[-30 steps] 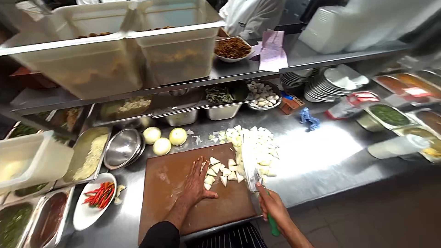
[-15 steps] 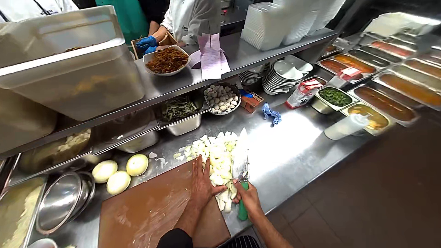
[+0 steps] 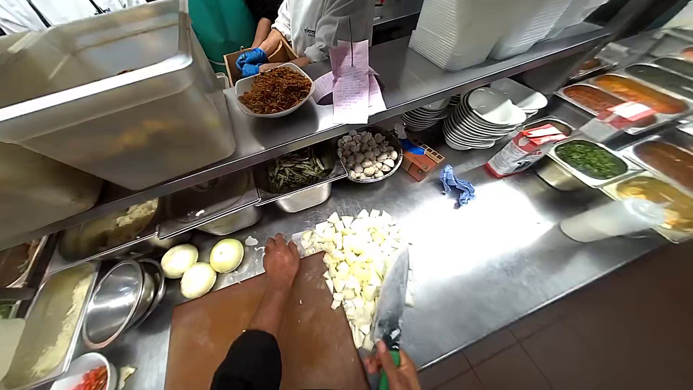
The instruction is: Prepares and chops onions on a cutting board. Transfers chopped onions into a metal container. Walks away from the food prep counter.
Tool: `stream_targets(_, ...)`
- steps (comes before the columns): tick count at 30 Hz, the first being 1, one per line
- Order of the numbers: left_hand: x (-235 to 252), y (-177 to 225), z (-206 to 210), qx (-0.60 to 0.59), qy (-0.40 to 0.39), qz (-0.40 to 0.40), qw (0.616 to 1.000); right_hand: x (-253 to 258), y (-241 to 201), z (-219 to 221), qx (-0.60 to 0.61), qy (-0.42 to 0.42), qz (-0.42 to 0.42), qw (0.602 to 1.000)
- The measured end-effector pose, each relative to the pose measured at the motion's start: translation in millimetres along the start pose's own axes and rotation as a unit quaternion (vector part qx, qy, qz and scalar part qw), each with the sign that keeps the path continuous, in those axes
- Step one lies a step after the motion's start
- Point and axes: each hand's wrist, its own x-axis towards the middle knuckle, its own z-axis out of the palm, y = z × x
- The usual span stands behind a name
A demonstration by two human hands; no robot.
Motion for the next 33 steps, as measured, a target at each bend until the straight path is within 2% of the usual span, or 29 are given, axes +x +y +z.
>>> stream_targets(2, 7, 23, 1, 0.027, -0.097, -0.001, 0.995, 19, 0, 10, -0.010, 0.017, 0.002, 1.000)
stream_targets(4, 4, 55, 2, 0.032, -0.137, 0.041, 0.989, 39, -13, 17, -0.019, 0.032, 0.037, 0.999)
stream_targets(7, -16, 75, -14, 0.019, -0.095, 0.068, 0.993, 54, -43, 17, -0.027, 0.032, 0.069, 0.997)
stream_targets(9, -46, 68, -24, -0.133, -0.053, 0.107, 0.984, 56, -63, 10, -0.013, -0.011, 0.090, 0.996)
stream_targets(10, -67, 68, -26, -0.272, -0.099, 0.105, 0.951, 57, -74, 7, -0.006, -0.036, 0.112, 0.993)
stream_targets(11, -89, 71, -28, -0.425, -0.201, 0.077, 0.879, 57, -83, 6, 0.001, -0.059, 0.137, 0.989)
stream_targets(12, -110, 75, -31, -0.544, -0.319, 0.035, 0.775, 57, -91, 8, 0.002, -0.079, 0.158, 0.984)
stream_targets(13, -125, 78, -32, -0.615, -0.414, 0.002, 0.672, 59, -97, 11, -0.004, -0.093, 0.175, 0.980)
stream_targets(14, -133, 81, -30, -0.658, -0.471, -0.013, 0.587, 61, -102, 14, -0.020, -0.103, 0.184, 0.977)
stream_targets(15, -137, 82, -27, -0.684, -0.494, -0.021, 0.536, 64, -105, 16, -0.042, -0.112, 0.182, 0.976)
stream_targets(16, -138, 83, -23, -0.700, -0.497, -0.033, 0.513, 67, -108, 16, -0.066, -0.118, 0.174, 0.975)
stream_targets(22, -130, 71, -24, -0.681, -0.447, -0.186, 0.549, 77, -108, 9, -0.167, -0.079, 0.140, 0.973)
stream_targets(23, -128, 70, -20, -0.673, -0.426, -0.189, 0.574, 77, -105, 9, -0.182, -0.059, 0.125, 0.973)
stream_targets(24, -128, 71, -13, -0.655, -0.396, -0.163, 0.622, 77, -103, 8, -0.204, -0.035, 0.102, 0.973)
stream_targets(26, -127, 68, 0, -0.558, -0.324, -0.007, 0.764, 77, -99, 6, -0.252, 0.012, 0.067, 0.965)
stream_targets(27, -127, 65, 1, -0.500, -0.287, 0.059, 0.815, 78, -98, 6, -0.268, 0.030, 0.060, 0.961)
stream_targets(28, -126, 63, -1, -0.462, -0.258, 0.093, 0.843, 80, -98, 8, -0.280, 0.042, 0.061, 0.957)
stream_targets(30, -125, 58, -8, -0.421, -0.213, 0.097, 0.876, 85, -96, 13, -0.299, 0.051, 0.071, 0.950)
stream_targets(33, -120, 47, -15, -0.421, -0.179, 0.073, 0.886, 97, -92, 12, -0.362, 0.075, 0.061, 0.927)
